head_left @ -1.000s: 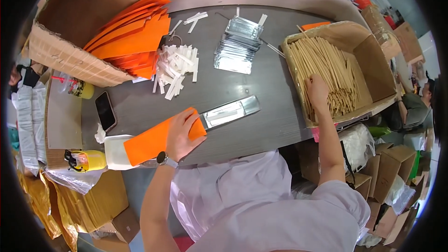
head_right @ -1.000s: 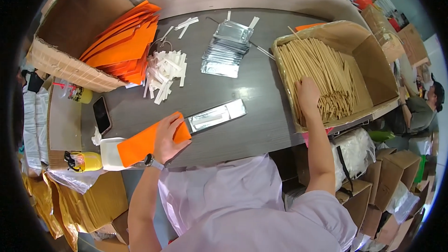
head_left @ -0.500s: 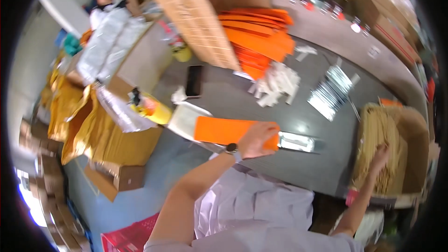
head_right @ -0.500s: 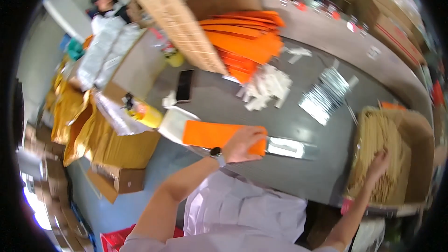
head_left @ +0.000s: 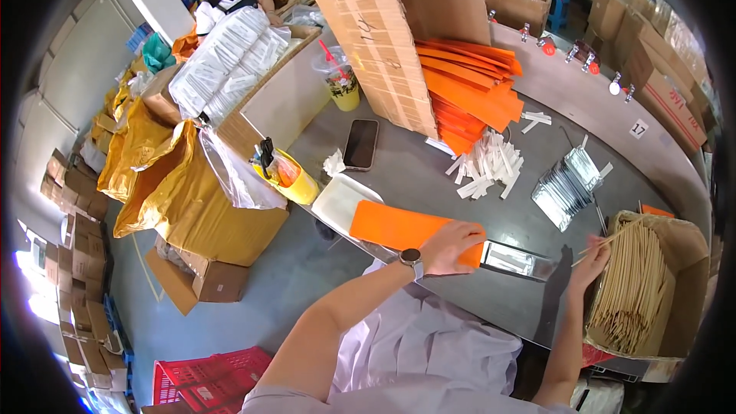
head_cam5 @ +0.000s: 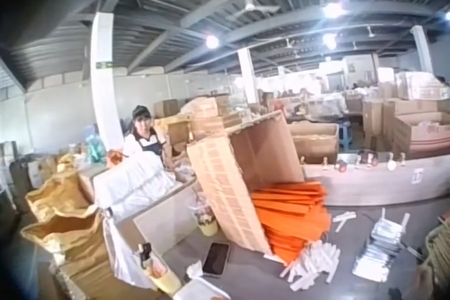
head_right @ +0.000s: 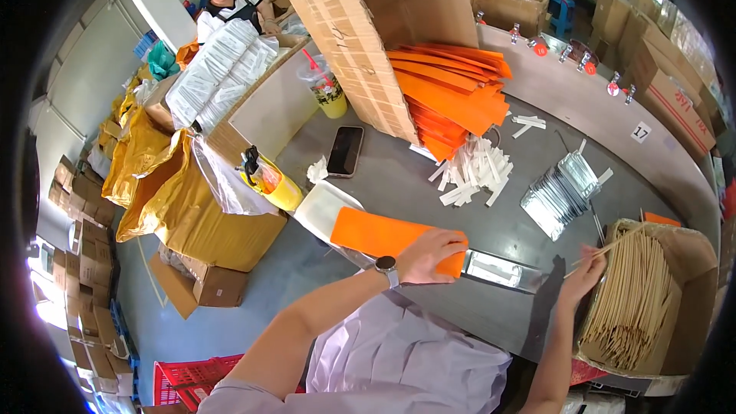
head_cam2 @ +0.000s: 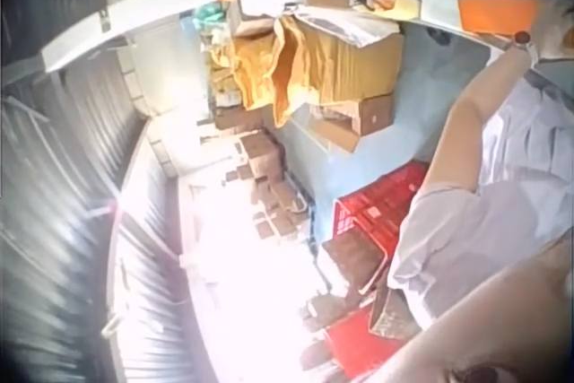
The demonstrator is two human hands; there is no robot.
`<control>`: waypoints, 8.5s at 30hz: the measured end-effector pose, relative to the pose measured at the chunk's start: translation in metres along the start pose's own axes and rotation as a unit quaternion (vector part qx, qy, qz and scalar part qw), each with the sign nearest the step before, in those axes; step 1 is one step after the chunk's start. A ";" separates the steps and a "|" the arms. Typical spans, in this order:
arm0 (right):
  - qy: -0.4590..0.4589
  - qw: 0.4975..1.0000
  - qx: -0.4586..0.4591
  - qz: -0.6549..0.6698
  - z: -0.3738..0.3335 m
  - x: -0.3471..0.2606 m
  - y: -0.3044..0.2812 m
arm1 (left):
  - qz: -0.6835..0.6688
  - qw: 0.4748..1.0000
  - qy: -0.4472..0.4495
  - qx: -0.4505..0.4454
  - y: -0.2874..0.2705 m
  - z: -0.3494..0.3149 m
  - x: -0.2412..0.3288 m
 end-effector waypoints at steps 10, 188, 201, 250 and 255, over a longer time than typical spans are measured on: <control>-0.122 0.903 -0.293 -0.290 -0.029 -0.006 -0.007 | -0.022 0.999 0.033 0.022 0.005 0.004 0.005; -0.320 0.791 -0.261 -0.452 -0.038 -0.002 0.123 | 0.075 0.993 0.074 -0.043 0.009 0.001 0.000; -0.313 0.775 -0.503 -0.223 -0.150 -0.109 0.122 | 0.065 0.997 0.038 -0.026 -0.004 0.011 -0.001; -0.029 0.717 -0.147 -0.681 0.083 -0.012 -0.124 | 0.061 0.997 0.045 -0.003 0.000 0.000 0.000; 0.053 0.706 -0.159 -0.688 0.105 0.024 -0.164 | 0.056 0.997 0.043 -0.004 -0.002 0.003 0.000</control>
Point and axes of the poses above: each hand's wrist, its own z-axis towards the middle knuckle, its own y-axis out of the palm, x = y × z, the point moved 9 cm from there along z, towards the middle knuckle, and after that the axes turned 13 degrees about x, right-handed, at the moved point
